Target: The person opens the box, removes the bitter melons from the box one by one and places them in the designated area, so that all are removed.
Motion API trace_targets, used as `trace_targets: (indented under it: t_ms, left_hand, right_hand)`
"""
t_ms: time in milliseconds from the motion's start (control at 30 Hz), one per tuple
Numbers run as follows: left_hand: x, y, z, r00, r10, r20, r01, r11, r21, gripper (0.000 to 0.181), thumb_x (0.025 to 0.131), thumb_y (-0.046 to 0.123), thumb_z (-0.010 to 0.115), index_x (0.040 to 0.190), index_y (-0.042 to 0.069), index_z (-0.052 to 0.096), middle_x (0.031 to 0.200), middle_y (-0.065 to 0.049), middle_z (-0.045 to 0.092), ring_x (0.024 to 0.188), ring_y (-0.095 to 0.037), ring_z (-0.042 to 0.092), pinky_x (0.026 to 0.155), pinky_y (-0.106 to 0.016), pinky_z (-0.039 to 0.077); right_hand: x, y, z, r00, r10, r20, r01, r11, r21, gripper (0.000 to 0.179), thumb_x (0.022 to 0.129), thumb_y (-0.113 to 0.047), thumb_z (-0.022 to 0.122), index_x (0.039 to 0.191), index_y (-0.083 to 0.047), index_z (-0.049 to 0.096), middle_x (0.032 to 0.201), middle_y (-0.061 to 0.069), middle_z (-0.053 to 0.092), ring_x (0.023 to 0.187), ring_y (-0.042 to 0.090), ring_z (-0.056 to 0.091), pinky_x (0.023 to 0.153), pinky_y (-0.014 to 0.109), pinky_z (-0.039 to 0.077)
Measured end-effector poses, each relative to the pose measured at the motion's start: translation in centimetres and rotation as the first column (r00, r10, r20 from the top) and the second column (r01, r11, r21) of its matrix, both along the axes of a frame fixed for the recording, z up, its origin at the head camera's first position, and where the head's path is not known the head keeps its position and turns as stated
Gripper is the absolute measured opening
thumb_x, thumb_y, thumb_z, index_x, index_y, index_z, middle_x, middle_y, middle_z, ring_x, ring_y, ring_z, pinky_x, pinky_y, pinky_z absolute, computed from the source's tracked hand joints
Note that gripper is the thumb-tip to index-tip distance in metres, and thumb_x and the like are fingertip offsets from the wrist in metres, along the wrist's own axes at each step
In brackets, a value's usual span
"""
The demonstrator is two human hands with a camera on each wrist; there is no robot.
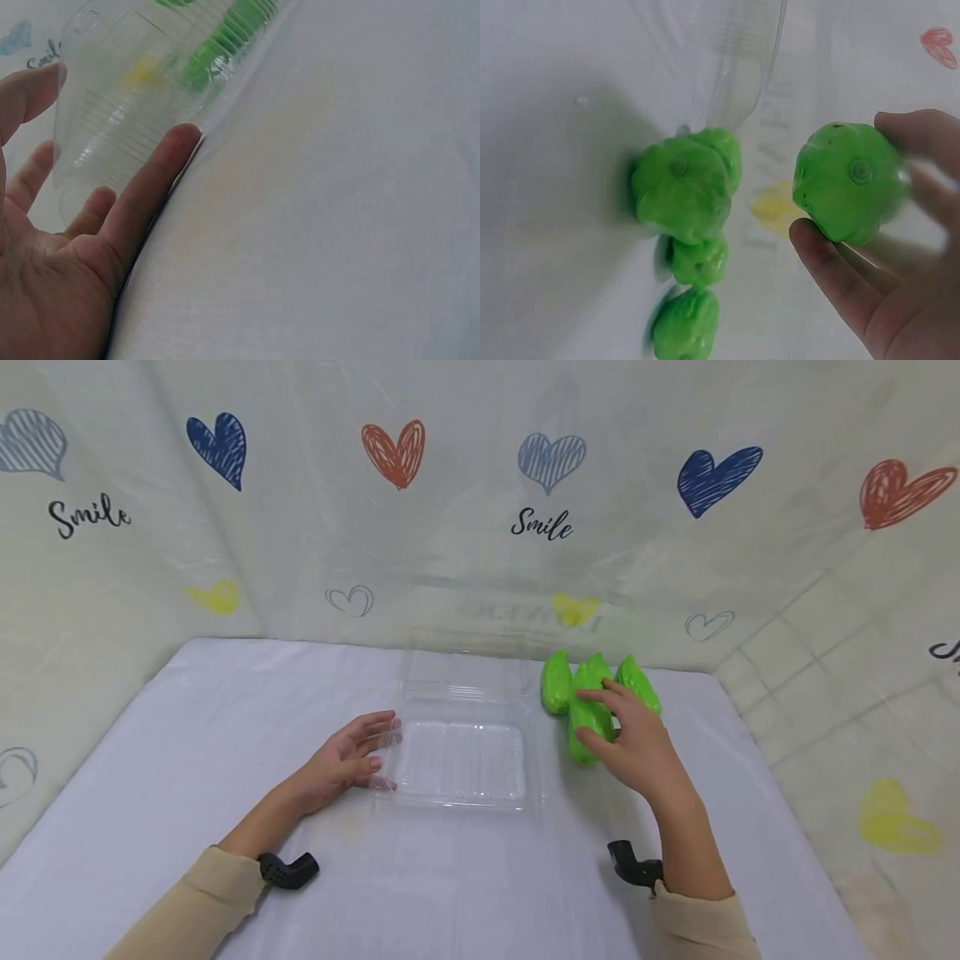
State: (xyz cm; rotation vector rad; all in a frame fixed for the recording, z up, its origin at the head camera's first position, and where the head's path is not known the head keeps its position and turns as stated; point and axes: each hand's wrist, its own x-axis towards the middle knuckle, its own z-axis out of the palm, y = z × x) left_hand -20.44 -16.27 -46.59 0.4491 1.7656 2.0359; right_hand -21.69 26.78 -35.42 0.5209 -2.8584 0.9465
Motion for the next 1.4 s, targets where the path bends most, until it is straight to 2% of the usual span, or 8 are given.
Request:
trace_targets:
  t_ms: [567, 867, 1400]
  left_hand:
    - [-0.1, 0.0, -0.2, 1.0, 0.0, -0.002, 0.0, 1.0, 0.009, 0.071, 0.097, 0.001, 0.059, 0.158, 0.014, 0.025, 0.164, -0.01, 0.02, 0.15, -0.033, 0.023, 0.092, -0.048, 0.056]
    - [-0.1, 0.1, -0.1, 1.0, 0.009, -0.006, -0.009, 1.0, -0.007, 0.07, 0.097, 0.001, 0.058, 0.157, 0.015, 0.025, 0.164, -0.009, 0.021, 0.15, -0.033, 0.024, 0.091, -0.047, 0.056]
    - [-0.2, 0.0, -0.4, 1.0, 0.0, -0.016, 0.0, 1.0, 0.018, 0.07, 0.097, -0.001, 0.057, 0.158, 0.013, 0.025, 0.164, -0.01, 0.02, 0.15, -0.033, 0.022, 0.091, -0.05, 0.055]
  right_hand:
    - [-0.1, 3.2, -0.9, 0.998, -0.055, 0.03, 0.053, 0.998, 0.044, 0.05, 0.095, -0.027, 0.069, 0.139, -0.008, 0.055, 0.156, 0.028, 0.032, 0.132, 0.054, 0.041, 0.09, 0.063, 0.049]
    - [-0.6, 4.5, -1.5, 0.997, -0.075, 0.037, 0.071, 0.993, 0.093, 0.052, 0.096, -0.029, 0.067, 0.141, -0.006, 0.053, 0.152, 0.034, 0.033, 0.117, 0.061, 0.051, 0.083, 0.063, 0.053]
    - [-1.4, 5.4, -2.3, 0.991, -0.062, 0.121, 0.035, 0.977, 0.212, 0.053, 0.096, -0.03, 0.067, 0.14, -0.006, 0.052, 0.149, 0.035, 0.036, 0.119, 0.058, 0.05, 0.094, 0.069, 0.041]
